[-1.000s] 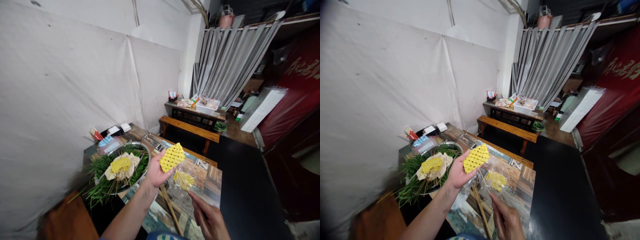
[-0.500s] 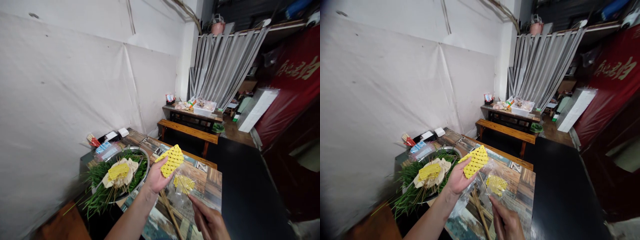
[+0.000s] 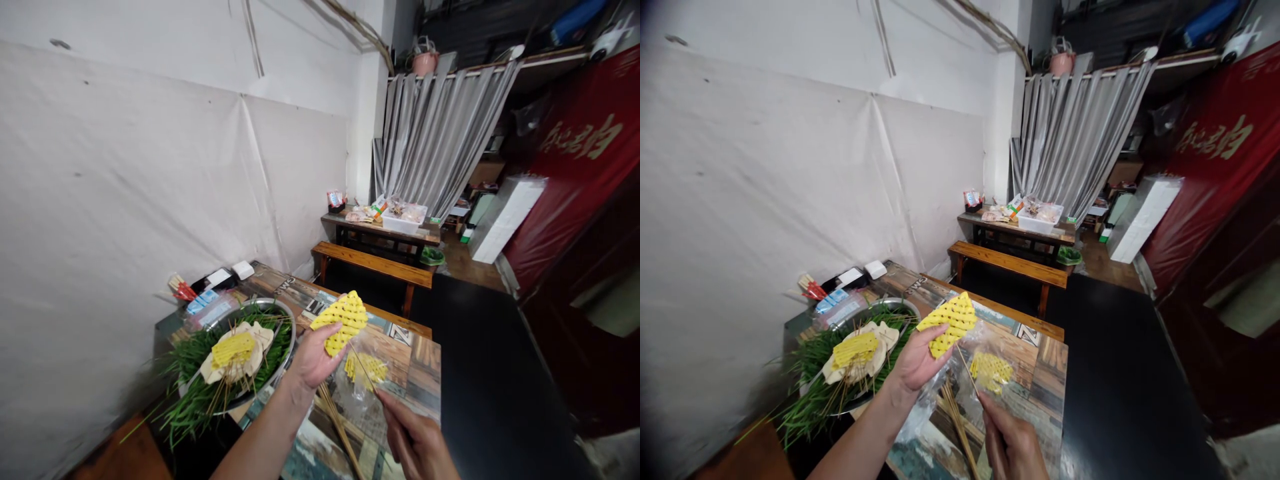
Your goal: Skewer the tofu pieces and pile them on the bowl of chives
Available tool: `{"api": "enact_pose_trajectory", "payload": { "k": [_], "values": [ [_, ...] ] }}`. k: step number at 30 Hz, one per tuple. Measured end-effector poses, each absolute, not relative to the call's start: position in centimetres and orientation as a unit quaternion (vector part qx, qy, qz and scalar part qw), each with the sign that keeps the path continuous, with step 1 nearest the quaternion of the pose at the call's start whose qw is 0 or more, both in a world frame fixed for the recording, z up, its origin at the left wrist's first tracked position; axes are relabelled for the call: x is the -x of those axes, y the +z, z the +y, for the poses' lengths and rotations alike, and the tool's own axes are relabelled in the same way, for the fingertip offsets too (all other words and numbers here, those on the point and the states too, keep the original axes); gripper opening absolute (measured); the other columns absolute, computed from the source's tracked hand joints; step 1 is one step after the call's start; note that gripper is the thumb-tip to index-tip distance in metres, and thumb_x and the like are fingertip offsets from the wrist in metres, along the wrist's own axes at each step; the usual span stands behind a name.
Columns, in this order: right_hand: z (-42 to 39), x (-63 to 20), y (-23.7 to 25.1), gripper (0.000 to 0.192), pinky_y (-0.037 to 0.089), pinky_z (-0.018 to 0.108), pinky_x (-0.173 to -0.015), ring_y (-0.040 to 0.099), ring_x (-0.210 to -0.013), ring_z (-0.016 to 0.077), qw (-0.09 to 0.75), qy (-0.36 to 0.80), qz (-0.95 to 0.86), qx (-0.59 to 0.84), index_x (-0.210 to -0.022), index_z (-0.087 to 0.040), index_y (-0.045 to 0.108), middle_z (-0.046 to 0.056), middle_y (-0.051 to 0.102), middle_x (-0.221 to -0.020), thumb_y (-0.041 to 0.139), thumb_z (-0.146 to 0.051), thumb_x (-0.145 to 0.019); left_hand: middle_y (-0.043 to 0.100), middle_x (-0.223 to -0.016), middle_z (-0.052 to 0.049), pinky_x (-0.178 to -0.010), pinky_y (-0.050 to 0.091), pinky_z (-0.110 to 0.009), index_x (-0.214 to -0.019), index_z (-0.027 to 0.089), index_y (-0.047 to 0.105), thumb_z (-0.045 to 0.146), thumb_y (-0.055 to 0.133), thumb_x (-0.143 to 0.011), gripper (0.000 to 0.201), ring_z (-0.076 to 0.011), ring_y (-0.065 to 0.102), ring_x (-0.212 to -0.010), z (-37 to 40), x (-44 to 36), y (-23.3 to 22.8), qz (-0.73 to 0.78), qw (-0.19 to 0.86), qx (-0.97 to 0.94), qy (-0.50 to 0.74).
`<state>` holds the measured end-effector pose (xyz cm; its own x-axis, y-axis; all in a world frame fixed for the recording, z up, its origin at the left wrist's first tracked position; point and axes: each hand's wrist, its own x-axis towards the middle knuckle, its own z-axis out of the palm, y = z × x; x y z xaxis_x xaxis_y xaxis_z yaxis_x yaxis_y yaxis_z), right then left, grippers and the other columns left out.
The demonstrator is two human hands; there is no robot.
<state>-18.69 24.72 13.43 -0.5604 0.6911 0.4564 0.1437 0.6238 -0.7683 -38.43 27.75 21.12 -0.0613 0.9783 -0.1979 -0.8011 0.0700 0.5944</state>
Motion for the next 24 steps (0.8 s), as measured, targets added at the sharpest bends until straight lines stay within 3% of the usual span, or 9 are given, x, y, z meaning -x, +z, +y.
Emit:
{"api": "enact_pose_trajectory", "payload": {
  "k": [12, 17, 24],
  "values": [
    [24.7, 19.1, 13.4, 0.036, 0.044, 0.016, -0.047, 0.049, -0.042, 0.0093, 0.408, 0.354, -0.794, 0.279, -0.119, -0.006, 0.052, -0.001, 0.053, -0.051, 0.033, -0.015, -0.089, 0.063, -0.111, -0.005, -0.093, 0.042, -0.028, -0.131, 0.024, 0.038, 0.003, 0.052, -0.074, 0.062, -0.0166, 0.058, -0.102, 27.9, 37.7, 20.7, 0.315, 0.639, -0.231, 0.663],
    [24.5, 19.0, 13.9, 0.037, 0.047, 0.017, -0.050, 0.052, -0.045, 0.0100, 0.396, 0.360, -0.794, 0.289, -0.116, -0.003, 0.054, 0.002, 0.056, -0.055, 0.034, -0.017, -0.089, 0.053, -0.125, -0.003, -0.101, 0.033, -0.032, -0.135, 0.029, 0.029, 0.003, 0.049, -0.076, 0.067, -0.0171, 0.048, -0.115, 27.9, 37.4, 21.7, 0.278, 0.624, -0.272, 0.678],
    [24.4, 19.3, 14.9, 0.038, 0.046, 0.018, -0.048, 0.052, -0.042, 0.0108, 0.413, 0.345, -0.792, 0.289, -0.111, 0.002, 0.056, 0.001, 0.051, -0.049, 0.033, -0.018, -0.088, 0.042, -0.135, -0.003, -0.105, 0.027, -0.036, -0.137, 0.032, 0.019, 0.008, 0.049, -0.077, 0.071, -0.0194, 0.043, -0.120, 28.1, 37.4, 22.0, 0.268, 0.615, -0.312, 0.673]
  ]
}}
